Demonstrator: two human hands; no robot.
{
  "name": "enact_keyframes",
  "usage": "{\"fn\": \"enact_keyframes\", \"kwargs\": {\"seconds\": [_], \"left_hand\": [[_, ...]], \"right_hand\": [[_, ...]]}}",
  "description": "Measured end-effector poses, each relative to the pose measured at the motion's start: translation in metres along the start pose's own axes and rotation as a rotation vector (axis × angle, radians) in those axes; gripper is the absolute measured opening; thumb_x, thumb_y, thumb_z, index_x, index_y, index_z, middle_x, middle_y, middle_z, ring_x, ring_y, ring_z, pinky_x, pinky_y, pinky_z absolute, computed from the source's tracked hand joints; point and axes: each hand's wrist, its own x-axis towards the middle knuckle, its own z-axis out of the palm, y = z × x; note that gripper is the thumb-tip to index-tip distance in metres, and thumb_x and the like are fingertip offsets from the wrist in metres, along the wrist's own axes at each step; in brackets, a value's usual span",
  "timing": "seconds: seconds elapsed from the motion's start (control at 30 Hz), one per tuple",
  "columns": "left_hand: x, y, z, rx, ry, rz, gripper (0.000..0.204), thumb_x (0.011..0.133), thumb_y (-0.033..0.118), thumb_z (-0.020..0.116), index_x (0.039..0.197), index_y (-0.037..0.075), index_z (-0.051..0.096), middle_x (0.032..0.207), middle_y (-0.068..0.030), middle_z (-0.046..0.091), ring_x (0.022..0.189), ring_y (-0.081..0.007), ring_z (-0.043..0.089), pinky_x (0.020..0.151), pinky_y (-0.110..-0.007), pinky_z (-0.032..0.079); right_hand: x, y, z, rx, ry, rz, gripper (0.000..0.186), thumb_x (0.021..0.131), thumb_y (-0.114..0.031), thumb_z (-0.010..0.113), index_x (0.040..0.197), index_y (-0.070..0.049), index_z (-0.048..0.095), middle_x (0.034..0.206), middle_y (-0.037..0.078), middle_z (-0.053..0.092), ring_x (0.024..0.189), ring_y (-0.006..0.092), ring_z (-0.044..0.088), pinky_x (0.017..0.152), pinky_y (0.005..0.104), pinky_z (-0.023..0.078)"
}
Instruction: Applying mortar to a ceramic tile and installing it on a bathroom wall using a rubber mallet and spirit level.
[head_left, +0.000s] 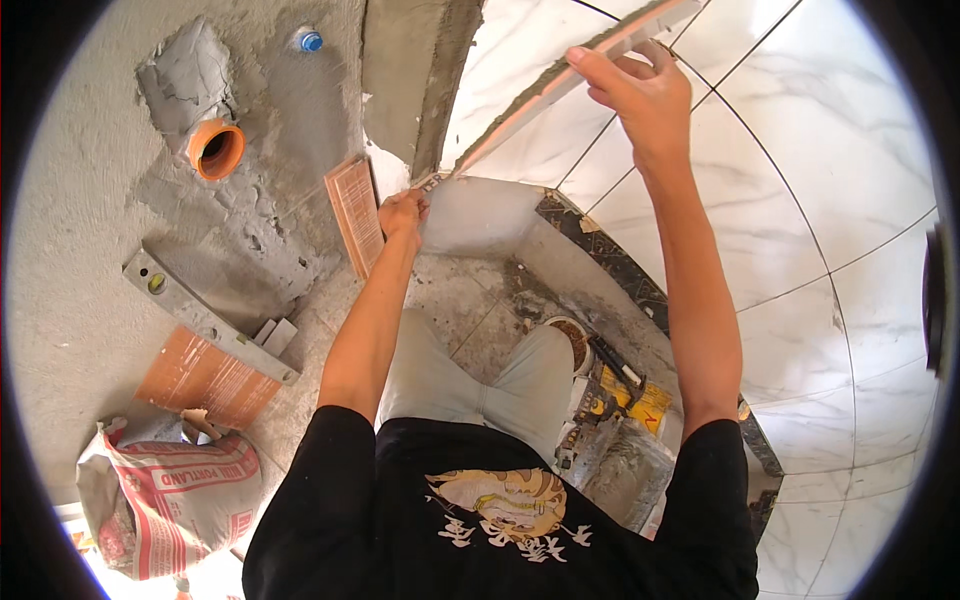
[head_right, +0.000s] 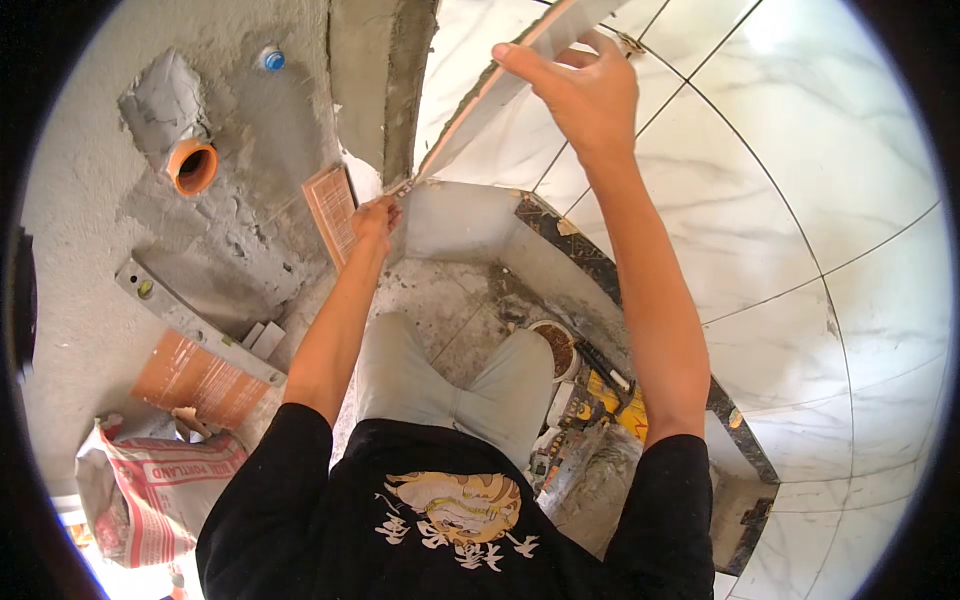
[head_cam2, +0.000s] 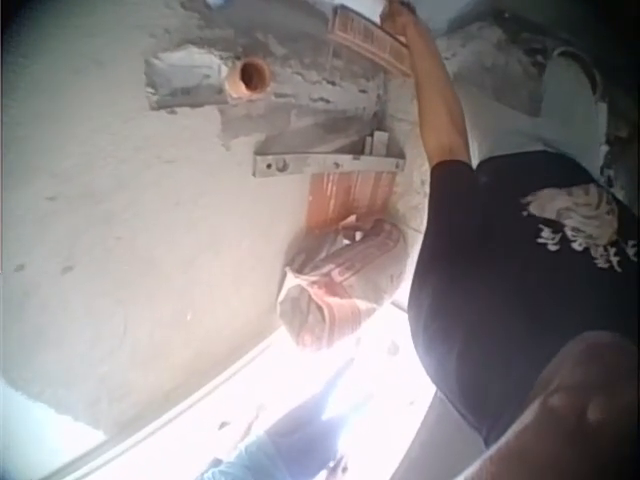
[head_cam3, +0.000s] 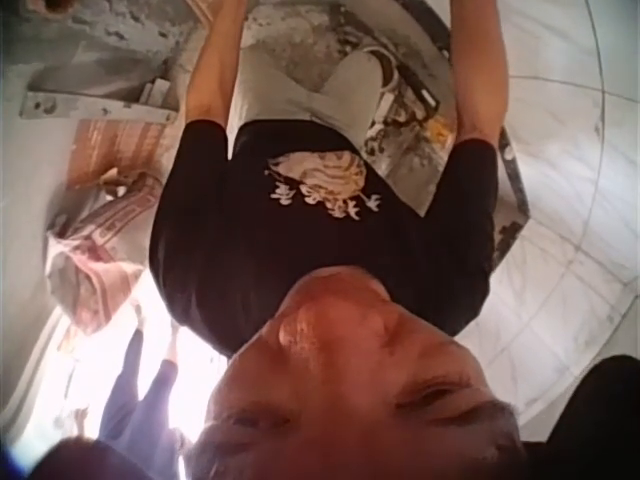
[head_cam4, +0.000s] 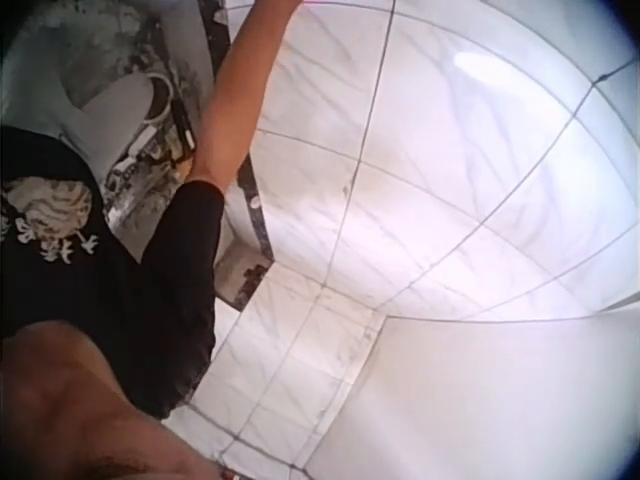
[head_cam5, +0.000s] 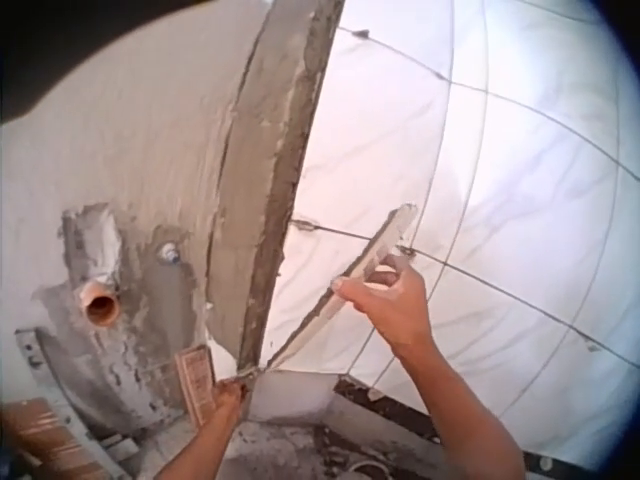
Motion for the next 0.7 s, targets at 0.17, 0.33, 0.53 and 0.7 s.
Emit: {"fn": "enact_keyframes", "kwargs": {"seconds": [0.17,0.33,0.53,0.7], "left_hand": [[-0.001,0.004,0.001,0.002,-0.041,0.004,0.011,0.087,0.001,0.070,0.092,-0.004,0.061,0.079,-0.0104,0.068,0.064,-0.0170,0.066,0.054,-0.027,0.054],[0.000,-0.001,-0.001,-0.044,0.000,0.086,0.010,0.091,0.002,0.069,0.093,-0.005,0.063,0.083,-0.0120,0.070,0.070,-0.0185,0.070,0.059,-0.027,0.060],[-0.004,-0.016,0.010,-0.207,0.122,0.110,0.006,0.094,0.002,0.066,0.094,-0.003,0.064,0.086,-0.0109,0.070,0.072,-0.0185,0.070,0.063,-0.028,0.060],[-0.010,-0.020,0.022,-0.283,0.183,0.158,0.007,0.093,0.001,0.067,0.092,-0.003,0.061,0.085,-0.0113,0.069,0.071,-0.0179,0.070,0.062,-0.027,0.060]], "right_hand": [[0.012,0.026,0.036,-0.111,-0.011,0.053,0.101,0.062,-0.053,0.091,0.127,0.015,0.054,0.103,0.021,0.072,0.094,0.0248,0.072,0.083,0.0323,0.057],[0.008,0.020,0.067,-0.105,-0.050,0.096,0.098,0.061,-0.053,0.091,0.124,0.014,0.056,0.104,0.022,0.072,0.094,0.0242,0.072,0.083,0.0335,0.057],[0.009,0.024,0.085,-0.199,-0.034,0.123,0.094,0.063,-0.051,0.091,0.123,0.013,0.057,0.103,0.021,0.072,0.092,0.0242,0.073,0.082,0.0339,0.057],[0.015,0.030,0.085,-0.178,-0.078,0.119,0.119,0.058,-0.054,0.093,0.137,0.020,0.043,0.112,0.025,0.067,0.082,0.0192,0.071,0.073,0.0284,0.057]]}}
